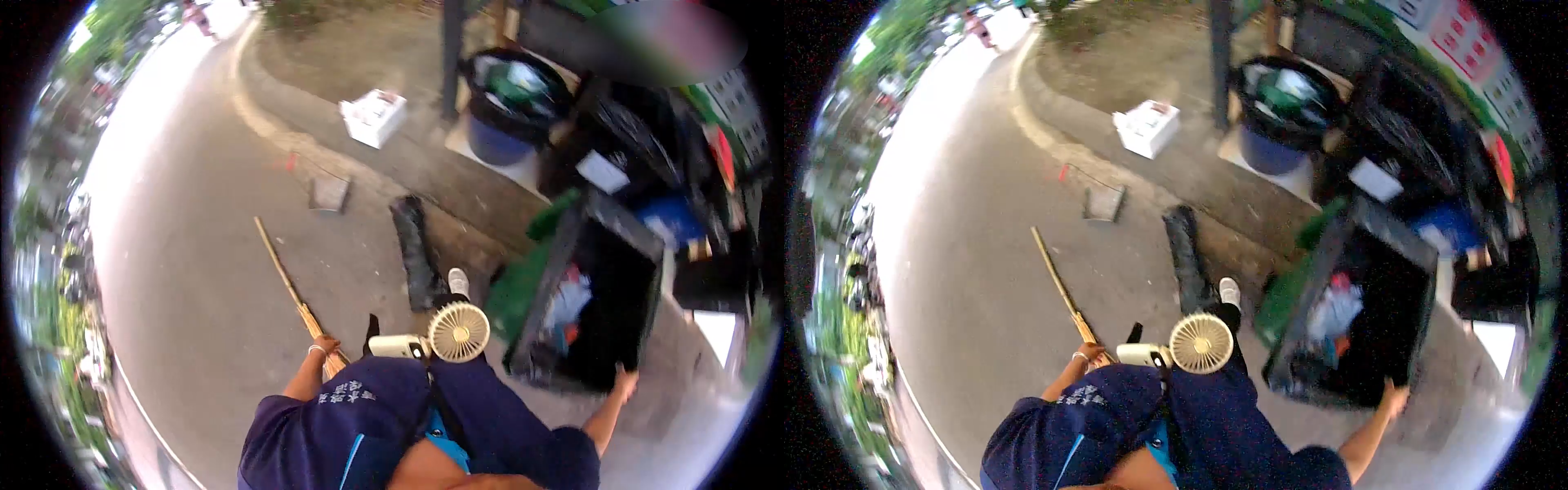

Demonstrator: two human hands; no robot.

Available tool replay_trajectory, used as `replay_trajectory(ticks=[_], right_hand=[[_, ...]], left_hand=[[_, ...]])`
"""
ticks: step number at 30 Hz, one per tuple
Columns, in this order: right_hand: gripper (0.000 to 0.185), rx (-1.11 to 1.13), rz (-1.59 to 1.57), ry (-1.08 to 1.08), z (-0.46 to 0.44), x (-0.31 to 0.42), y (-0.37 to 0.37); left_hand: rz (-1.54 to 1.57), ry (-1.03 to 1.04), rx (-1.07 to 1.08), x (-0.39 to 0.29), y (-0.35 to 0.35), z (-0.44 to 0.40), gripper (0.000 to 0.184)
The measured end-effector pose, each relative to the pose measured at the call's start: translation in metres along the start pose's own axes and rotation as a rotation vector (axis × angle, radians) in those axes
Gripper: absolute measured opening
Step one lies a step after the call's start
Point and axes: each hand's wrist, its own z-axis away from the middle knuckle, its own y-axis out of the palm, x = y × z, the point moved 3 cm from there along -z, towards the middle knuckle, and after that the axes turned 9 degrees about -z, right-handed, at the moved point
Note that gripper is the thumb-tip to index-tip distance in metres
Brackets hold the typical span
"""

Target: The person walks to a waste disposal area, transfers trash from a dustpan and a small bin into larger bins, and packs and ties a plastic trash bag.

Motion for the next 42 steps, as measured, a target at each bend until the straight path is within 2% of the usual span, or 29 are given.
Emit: replay_trajectory(ticks=[1,2,3,4,6,8,9,10,12,13,14,15,17,19,20,23,25,26,28,29,31,34,35,36,37,39,40,41,42], right_hand=[[0.080,-0.009,0.006,0.271,0.009,0.008,-0.015],[0.077,-0.242,0.016,0.211,0.027,0.041,-0.033],[0.073,-0.539,0.075,-0.012,0.020,0.071,-0.037],[0.067,-0.540,-0.041,-0.118,0.046,0.155,-0.072],[0.064,-0.670,-0.389,-0.673,0.014,0.237,-0.052],[0.062,-0.583,-0.639,-0.856,0.023,0.301,-0.028],[0.060,-0.474,-0.695,-0.947,0.045,0.316,-0.043],[0.061,-0.298,-0.836,-0.879,0.074,0.341,-0.062],[0.065,-0.027,-1.082,-0.974,0.092,0.428,-0.056],[0.068,0.050,-0.988,-0.944,0.107,0.461,-0.057],[0.072,0.154,-1.026,-0.902,0.104,0.501,-0.037],[0.074,0.302,-1.199,-0.898,0.083,0.534,-0.002],[0.080,0.544,-1.275,-0.676,0.062,0.601,0.033],[0.086,0.597,-1.200,-0.470,0.052,0.646,0.058],[0.088,0.625,-1.186,-0.370,0.048,0.662,0.078],[0.085,0.605,-1.181,-0.299,0.035,0.694,0.126],[0.088,0.742,-1.127,0.150,0.028,0.723,0.143],[0.088,0.730,-1.123,0.192,0.020,0.734,0.160],[0.092,0.296,-1.111,-0.151,-0.004,0.764,0.194],[0.092,0.284,-1.107,-0.112,-0.009,0.782,0.193],[0.095,0.319,-1.396,-0.077,-0.029,0.831,0.169],[0.101,0.270,-1.299,-0.118,-0.099,0.893,0.185],[0.117,0.180,-1.093,0.072,-0.127,0.902,0.222],[0.117,0.161,-1.088,0.093,-0.146,0.913,0.230],[0.123,0.254,-1.068,0.275,-0.158,0.925,0.242],[0.117,0.300,-1.124,0.378,-0.167,0.944,0.275],[0.114,0.290,-1.198,0.374,-0.166,0.954,0.298],[0.112,0.279,-1.274,0.353,-0.160,0.966,0.319],[0.097,0.390,-1.539,0.340,-0.138,0.986,0.296]], left_hand=[[0.033,0.001,-0.028,-0.008,-0.012,-0.013,0.028],[0.016,0.042,-0.046,-0.024,-0.034,-0.037,0.030],[-0.004,0.073,-0.052,-0.042,-0.060,-0.054,0.032],[-0.026,0.102,-0.058,-0.075,-0.088,-0.051,0.034],[0.013,0.089,-0.131,-0.119,-0.102,-0.069,0.036],[0.108,0.170,-0.202,-0.135,-0.076,-0.112,0.035],[0.077,0.142,-0.205,-0.148,-0.074,-0.087,0.034],[0.071,0.153,-0.197,-0.152,-0.086,-0.070,0.034],[0.164,0.101,-0.176,-0.172,-0.120,-0.051,0.031],[0.285,0.086,-0.137,-0.174,-0.132,-0.062,0.031],[0.211,0.086,-0.093,-0.202,-0.146,-0.064,0.031],[0.191,0.060,-0.064,-0.232,-0.154,-0.065,0.032],[0.127,0.009,0.004,-0.283,-0.155,-0.077,0.033],[0.257,0.126,-0.113,-0.338,-0.175,-0.110,0.037],[0.228,0.126,-0.089,-0.362,-0.179,-0.123,0.037],[0.186,0.262,-0.123,-0.449,-0.204,-0.155,0.039],[0.197,0.407,-0.094,-0.523,-0.221,-0.189,0.039],[0.245,0.489,-0.069,-0.556,-0.228,-0.214,0.038],[0.155,0.524,-0.020,-0.664,-0.249,-0.220,0.037],[0.062,0.657,-0.053,-0.712,-0.254,-0.241,0.038],[-0.047,0.877,-0.090,-0.810,-0.257,-0.271,0.044],[0.016,1.068,0.040,-0.984,-0.241,-0.238,0.047],[-0.015,1.137,0.030,-1.025,-0.230,-0.256,0.053],[-0.045,1.206,0.021,-1.063,-0.218,-0.273,0.059],[-0.073,1.184,0.010,-1.100,-0.210,-0.272,0.066],[-0.182,1.198,-0.057,-1.162,-0.193,-0.288,0.083],[-0.198,1.207,-0.034,-1.189,-0.183,-0.303,0.083],[-0.329,1.362,-0.128,-1.217,-0.176,-0.312,0.088],[-0.460,1.517,-0.225,-1.242,-0.170,-0.319,0.092]])
